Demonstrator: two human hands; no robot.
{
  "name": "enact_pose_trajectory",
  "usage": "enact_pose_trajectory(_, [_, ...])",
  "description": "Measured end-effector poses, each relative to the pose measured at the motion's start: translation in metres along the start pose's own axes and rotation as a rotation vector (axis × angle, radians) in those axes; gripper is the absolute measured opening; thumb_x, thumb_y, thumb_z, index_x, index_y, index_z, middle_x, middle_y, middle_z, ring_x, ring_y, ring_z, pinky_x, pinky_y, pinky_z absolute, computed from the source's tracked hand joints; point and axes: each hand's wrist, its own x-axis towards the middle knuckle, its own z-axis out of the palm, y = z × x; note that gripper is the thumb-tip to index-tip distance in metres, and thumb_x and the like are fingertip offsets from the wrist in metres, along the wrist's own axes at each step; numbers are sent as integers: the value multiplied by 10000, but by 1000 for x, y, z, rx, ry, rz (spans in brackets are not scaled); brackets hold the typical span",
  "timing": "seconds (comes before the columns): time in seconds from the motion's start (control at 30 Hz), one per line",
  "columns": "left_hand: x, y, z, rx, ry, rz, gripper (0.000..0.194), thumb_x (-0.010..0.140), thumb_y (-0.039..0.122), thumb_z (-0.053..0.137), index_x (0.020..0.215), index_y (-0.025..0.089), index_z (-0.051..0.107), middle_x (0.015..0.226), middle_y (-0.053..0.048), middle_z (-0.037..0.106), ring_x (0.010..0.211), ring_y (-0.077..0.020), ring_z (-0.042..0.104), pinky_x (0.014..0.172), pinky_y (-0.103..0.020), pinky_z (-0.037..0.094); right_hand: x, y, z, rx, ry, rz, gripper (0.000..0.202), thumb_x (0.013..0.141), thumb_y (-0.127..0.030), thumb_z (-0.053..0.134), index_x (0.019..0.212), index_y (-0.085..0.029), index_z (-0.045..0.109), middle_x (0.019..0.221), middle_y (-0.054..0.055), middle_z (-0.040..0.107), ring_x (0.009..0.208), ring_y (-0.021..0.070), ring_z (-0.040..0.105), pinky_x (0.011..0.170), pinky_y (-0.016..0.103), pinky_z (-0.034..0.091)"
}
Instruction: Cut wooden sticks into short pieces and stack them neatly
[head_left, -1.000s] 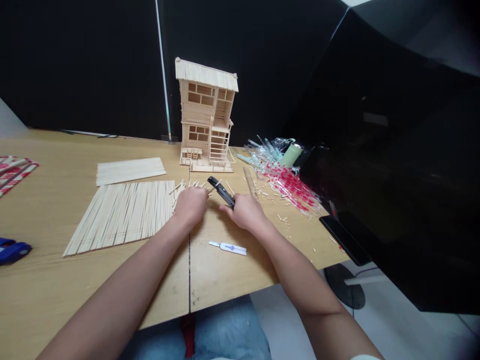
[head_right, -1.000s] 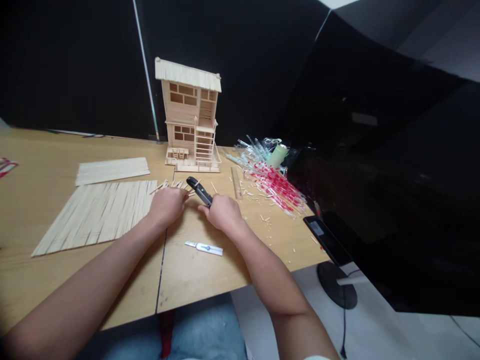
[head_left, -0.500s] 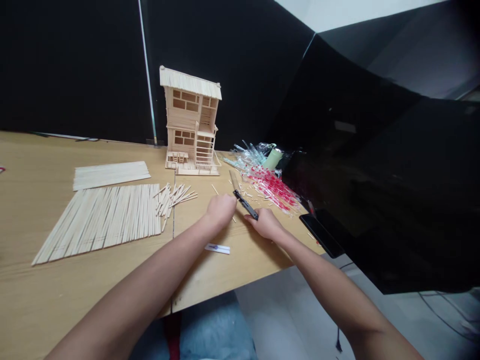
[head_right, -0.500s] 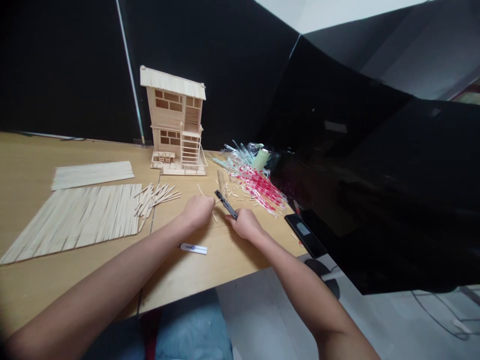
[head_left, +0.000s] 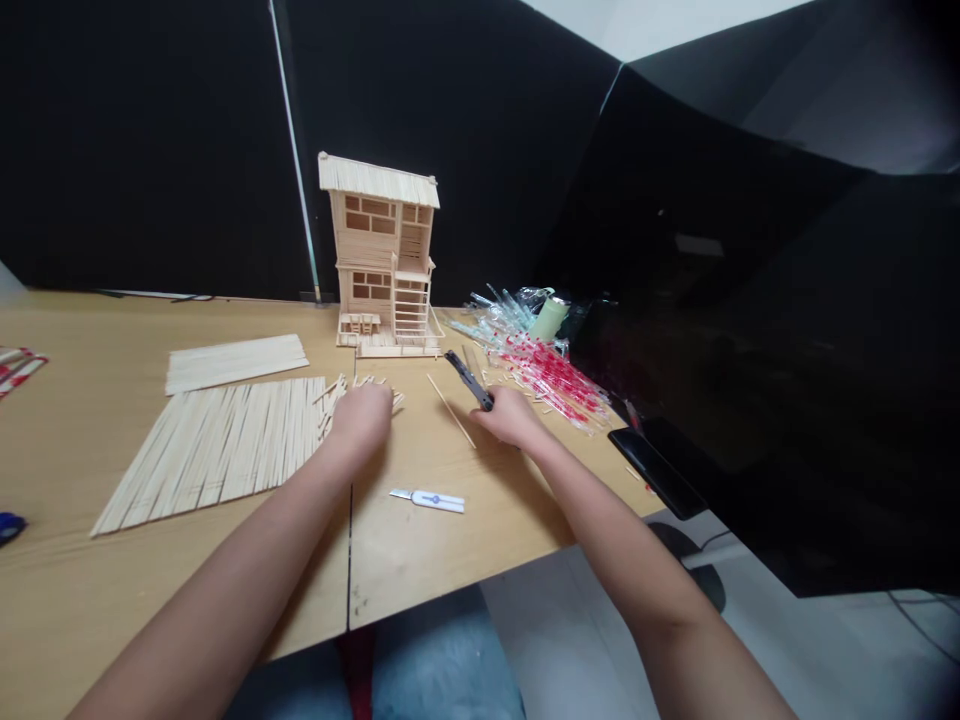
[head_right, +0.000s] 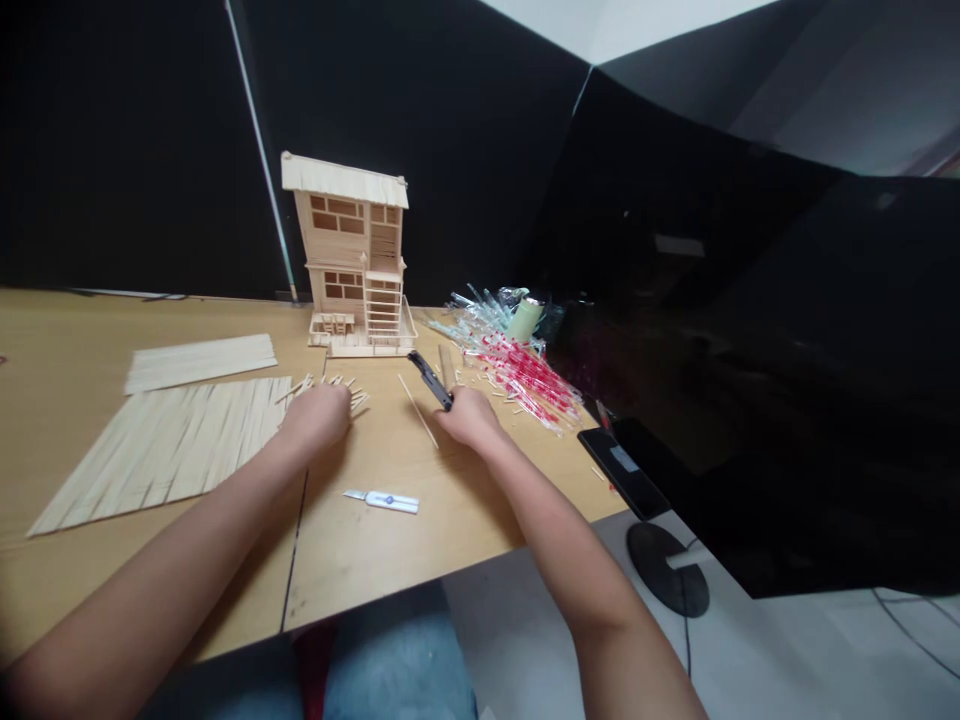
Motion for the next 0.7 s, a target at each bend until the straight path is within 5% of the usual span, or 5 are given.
enact_pose_trajectory(0.3, [-14, -26, 11, 14, 113, -46, 241, 883, 240, 509, 895, 155, 734, 967, -169, 737, 917, -307, 691, 727, -343, 500, 27, -74, 35, -157, -76, -35, 226, 803, -122, 626, 1013, -118, 708, 989, 200, 726, 908, 294, 710, 752, 323, 503])
enact_pose_trajectory(0.53, [-12, -22, 20, -307, 273, 66, 258, 914, 352, 532, 930, 204, 743, 960, -88, 754, 889, -240, 677, 766, -314, 484, 26, -66, 33, -83, 18, -52, 278, 785, -206, 641, 1058, -151, 644, 963, 135, 710, 888, 263, 683, 731, 303, 482])
enact_pose_trajectory(0.7, [-8, -12, 34, -601, 247, 172, 210, 880, 335, 604, 926, 200, 758, 940, -58, 773, 841, -204, 682, 805, -300, 484, 18, -64, 29, 397, 269, -241, 186, 728, -259, 574, 907, -214, 551, 822, 5, 629, 737, 178, 598, 685, 261, 456])
